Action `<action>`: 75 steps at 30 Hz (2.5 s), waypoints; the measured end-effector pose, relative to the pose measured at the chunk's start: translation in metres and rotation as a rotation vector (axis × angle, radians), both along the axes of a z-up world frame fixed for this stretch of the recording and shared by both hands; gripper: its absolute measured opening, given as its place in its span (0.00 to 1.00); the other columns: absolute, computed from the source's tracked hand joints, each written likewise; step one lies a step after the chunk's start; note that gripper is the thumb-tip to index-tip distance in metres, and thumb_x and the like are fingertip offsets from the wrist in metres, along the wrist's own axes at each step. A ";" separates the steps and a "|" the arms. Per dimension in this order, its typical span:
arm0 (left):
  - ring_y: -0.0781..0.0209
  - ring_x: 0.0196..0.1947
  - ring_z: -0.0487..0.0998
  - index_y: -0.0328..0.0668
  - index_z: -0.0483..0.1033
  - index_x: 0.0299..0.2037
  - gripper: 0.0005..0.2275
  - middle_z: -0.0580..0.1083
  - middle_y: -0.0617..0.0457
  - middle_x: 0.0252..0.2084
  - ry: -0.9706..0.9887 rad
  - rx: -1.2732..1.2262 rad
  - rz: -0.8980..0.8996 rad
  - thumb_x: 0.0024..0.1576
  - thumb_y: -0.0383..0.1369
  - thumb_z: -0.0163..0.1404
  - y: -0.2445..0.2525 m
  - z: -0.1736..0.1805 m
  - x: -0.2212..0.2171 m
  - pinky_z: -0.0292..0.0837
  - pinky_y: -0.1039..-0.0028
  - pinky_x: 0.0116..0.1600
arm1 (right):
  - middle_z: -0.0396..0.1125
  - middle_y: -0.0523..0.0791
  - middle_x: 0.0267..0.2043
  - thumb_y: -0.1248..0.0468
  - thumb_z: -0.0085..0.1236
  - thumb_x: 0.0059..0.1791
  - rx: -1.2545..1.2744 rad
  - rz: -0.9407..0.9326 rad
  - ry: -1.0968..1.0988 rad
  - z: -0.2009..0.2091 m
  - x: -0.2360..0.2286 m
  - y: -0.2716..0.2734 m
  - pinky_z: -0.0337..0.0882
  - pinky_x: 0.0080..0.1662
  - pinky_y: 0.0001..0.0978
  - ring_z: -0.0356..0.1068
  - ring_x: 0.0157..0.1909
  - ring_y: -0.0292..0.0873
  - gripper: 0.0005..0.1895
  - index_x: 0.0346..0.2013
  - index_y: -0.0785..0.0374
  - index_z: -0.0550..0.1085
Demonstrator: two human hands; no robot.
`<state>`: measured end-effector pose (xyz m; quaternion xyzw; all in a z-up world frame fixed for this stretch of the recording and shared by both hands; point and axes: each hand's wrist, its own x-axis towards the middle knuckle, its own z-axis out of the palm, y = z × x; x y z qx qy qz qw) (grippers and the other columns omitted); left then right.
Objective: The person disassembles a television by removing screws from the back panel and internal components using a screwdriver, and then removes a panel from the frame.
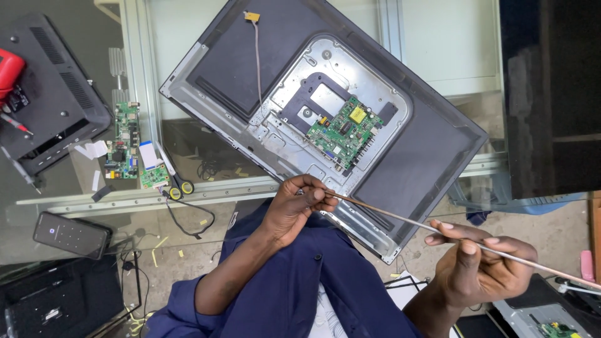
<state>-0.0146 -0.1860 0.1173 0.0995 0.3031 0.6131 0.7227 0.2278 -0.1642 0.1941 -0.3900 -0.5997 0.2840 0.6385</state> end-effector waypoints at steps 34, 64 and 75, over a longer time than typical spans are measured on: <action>0.75 0.10 0.55 0.36 0.65 0.21 0.17 0.52 0.61 0.13 -0.109 -0.254 -0.122 0.65 0.29 0.39 0.050 -0.034 0.003 0.56 0.88 0.12 | 0.71 0.61 0.33 0.79 0.48 0.54 -0.095 -0.021 -0.453 -0.043 -0.006 0.166 0.74 0.35 0.39 0.75 0.31 0.55 0.06 0.42 0.75 0.61; 0.77 0.11 0.54 0.40 0.64 0.21 0.18 0.51 0.63 0.14 -0.055 -0.194 -0.155 0.67 0.29 0.37 0.044 -0.027 0.001 0.57 0.90 0.14 | 0.73 0.49 0.25 0.75 0.65 0.49 -0.019 0.167 -0.637 -0.047 -0.012 0.211 0.73 0.32 0.31 0.74 0.24 0.46 0.03 0.33 0.70 0.77; 0.78 0.09 0.53 0.38 0.64 0.20 0.18 0.49 0.64 0.14 -0.021 -0.187 -0.165 0.66 0.29 0.37 0.036 -0.020 0.008 0.57 0.90 0.13 | 0.62 0.47 0.14 0.69 0.64 0.51 0.002 0.224 -0.737 -0.041 -0.025 0.214 0.65 0.28 0.34 0.64 0.18 0.52 0.18 0.19 0.62 0.68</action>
